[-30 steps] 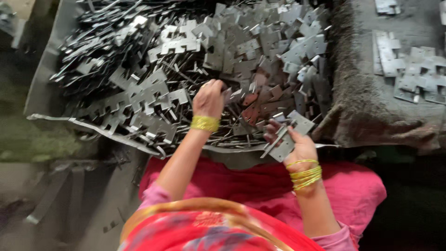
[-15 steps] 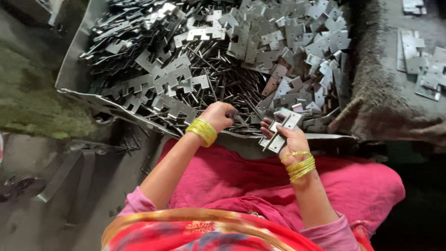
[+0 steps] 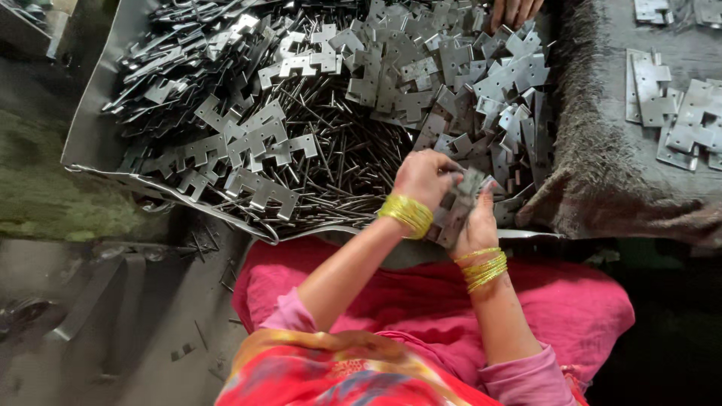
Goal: The person sits on the floor and repeatedly picks up small metal brackets and pins from a large bin. They insert the pins into the brackets by hand and place the assembled units onto a nearby surface. The process is continuous and repetitive throughout the clip.
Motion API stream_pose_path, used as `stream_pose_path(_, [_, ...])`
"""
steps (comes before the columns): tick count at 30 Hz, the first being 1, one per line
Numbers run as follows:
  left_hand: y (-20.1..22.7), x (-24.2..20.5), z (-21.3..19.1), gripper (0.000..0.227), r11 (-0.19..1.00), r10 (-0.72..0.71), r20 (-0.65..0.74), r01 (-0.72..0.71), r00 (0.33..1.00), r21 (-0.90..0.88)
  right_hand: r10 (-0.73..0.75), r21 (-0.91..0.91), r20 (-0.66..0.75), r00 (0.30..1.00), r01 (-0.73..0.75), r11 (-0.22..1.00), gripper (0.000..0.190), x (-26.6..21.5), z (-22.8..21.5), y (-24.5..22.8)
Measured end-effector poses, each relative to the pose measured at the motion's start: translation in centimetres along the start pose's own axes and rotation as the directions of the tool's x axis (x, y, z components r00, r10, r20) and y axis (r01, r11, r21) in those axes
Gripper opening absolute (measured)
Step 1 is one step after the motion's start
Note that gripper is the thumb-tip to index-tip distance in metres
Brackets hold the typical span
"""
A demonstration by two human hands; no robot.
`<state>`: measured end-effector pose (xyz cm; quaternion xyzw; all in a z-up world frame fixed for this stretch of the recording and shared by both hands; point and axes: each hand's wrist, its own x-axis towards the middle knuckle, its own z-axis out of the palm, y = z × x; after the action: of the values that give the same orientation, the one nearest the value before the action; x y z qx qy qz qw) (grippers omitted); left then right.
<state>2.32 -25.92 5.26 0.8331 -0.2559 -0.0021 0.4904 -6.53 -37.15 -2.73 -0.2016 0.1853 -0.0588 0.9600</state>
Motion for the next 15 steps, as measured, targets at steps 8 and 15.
stream_pose_path(8, [-4.7, -8.4, -0.8, 0.037, 0.681, -0.515, 0.118, 0.489, 0.849, -0.545, -0.03, -0.322, -0.055, 0.998, 0.011, 0.947, 0.036, 0.6, 0.8, 3.9])
stream_pose_path(15, [-7.7, -11.7, -13.5, 0.025, 0.978, -0.208, 0.211, 0.208, 0.955, 0.023, -0.382, -0.742, 0.662, 0.645, 0.637, -0.209, 0.065, -1.1, 7.8, 5.5])
